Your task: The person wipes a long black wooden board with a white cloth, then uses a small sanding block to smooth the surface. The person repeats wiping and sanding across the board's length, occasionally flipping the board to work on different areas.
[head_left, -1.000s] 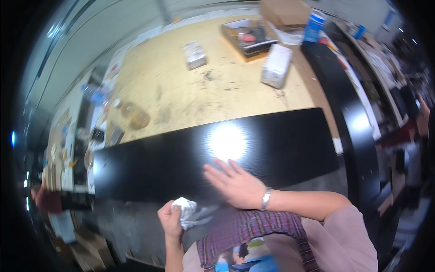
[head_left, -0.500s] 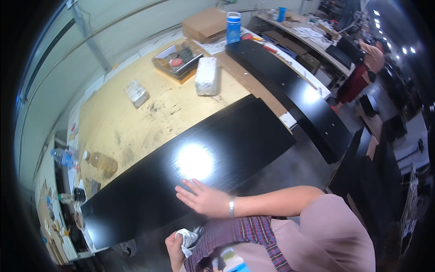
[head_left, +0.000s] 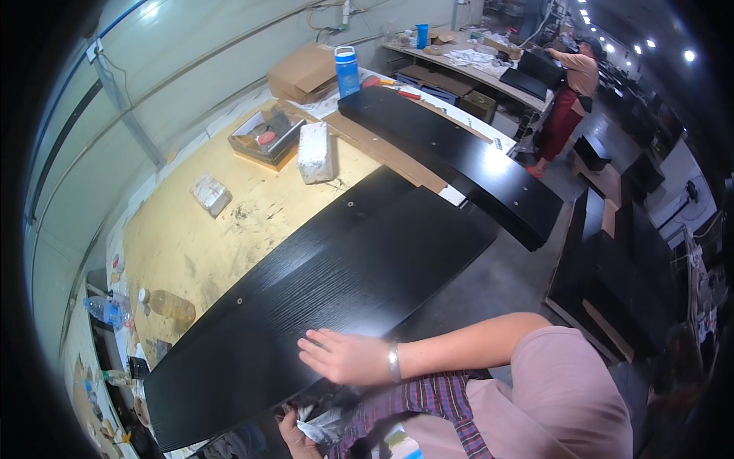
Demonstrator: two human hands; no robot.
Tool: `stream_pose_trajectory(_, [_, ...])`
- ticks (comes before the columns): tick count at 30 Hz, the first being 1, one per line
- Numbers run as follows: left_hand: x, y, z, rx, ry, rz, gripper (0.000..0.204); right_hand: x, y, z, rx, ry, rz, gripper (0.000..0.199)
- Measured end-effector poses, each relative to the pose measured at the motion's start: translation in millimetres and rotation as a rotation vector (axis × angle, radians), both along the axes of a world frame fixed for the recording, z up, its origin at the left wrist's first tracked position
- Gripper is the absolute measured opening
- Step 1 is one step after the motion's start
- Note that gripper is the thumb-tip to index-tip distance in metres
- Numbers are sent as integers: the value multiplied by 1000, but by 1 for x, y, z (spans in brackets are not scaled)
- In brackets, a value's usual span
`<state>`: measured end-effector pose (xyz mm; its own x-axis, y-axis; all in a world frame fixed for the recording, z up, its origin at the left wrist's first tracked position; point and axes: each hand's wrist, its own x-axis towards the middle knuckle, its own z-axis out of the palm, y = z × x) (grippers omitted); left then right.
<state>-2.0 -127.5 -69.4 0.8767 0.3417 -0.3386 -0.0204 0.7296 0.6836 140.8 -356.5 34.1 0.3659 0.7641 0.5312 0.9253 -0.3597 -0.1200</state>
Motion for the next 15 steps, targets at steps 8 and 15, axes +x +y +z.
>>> stream_pose_trajectory(8, [29,-7,-3,139,-55,-308,87,4,22,126,78,-23,-192,10])
stream_pose_trajectory(15, [29,-25,-3,-134,37,-304,56,13,12,160,-146,338,-207,13])
